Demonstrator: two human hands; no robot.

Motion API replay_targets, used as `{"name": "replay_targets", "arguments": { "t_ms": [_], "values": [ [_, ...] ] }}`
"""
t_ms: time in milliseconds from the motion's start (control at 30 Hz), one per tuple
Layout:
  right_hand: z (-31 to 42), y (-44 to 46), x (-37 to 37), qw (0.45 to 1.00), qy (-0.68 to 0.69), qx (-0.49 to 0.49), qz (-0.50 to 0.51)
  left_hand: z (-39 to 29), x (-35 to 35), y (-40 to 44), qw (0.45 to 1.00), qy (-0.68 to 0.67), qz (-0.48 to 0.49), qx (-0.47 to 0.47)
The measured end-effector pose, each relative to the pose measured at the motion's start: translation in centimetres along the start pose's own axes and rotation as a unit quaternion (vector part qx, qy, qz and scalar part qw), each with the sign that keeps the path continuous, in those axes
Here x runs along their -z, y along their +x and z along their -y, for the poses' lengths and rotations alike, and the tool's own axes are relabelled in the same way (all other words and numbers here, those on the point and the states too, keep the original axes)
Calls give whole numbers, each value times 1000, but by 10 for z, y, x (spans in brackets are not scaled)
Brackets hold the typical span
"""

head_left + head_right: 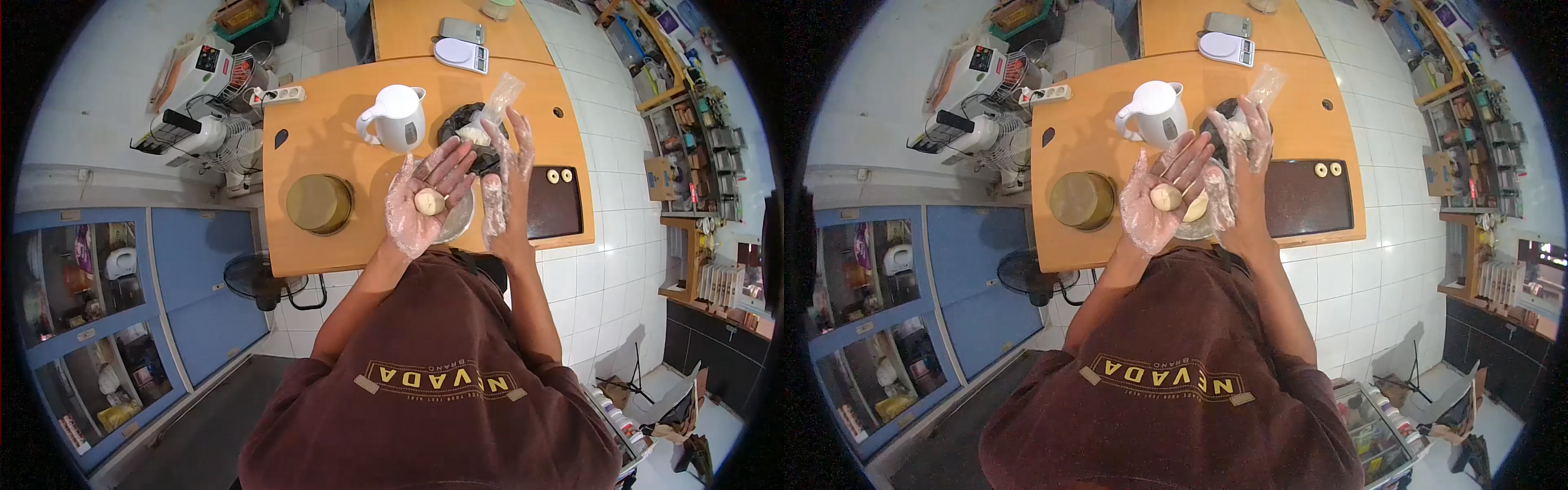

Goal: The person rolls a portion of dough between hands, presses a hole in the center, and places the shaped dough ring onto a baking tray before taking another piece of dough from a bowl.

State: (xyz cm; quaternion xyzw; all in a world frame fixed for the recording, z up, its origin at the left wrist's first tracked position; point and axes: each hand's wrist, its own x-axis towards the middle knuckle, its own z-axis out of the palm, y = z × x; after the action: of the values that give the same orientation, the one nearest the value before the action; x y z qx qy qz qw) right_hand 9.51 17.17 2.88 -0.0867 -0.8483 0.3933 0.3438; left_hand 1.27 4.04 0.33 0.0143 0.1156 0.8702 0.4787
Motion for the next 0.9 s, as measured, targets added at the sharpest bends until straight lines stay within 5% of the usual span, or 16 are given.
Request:
{"name": "replay_targets", "arguments": {
  "t_ms": [333,700,900],
  "values": [
    [5,-4,-40,980,-147,52,125,9,-12,8,987,134,11,-86],
    [36,4,-27,977,200,34,66,33,1,-3,955,290,5,-66],
    [20,5,-35,976,210,-11,48,25,-32,13,947,238,74,-202]
  ]
}}
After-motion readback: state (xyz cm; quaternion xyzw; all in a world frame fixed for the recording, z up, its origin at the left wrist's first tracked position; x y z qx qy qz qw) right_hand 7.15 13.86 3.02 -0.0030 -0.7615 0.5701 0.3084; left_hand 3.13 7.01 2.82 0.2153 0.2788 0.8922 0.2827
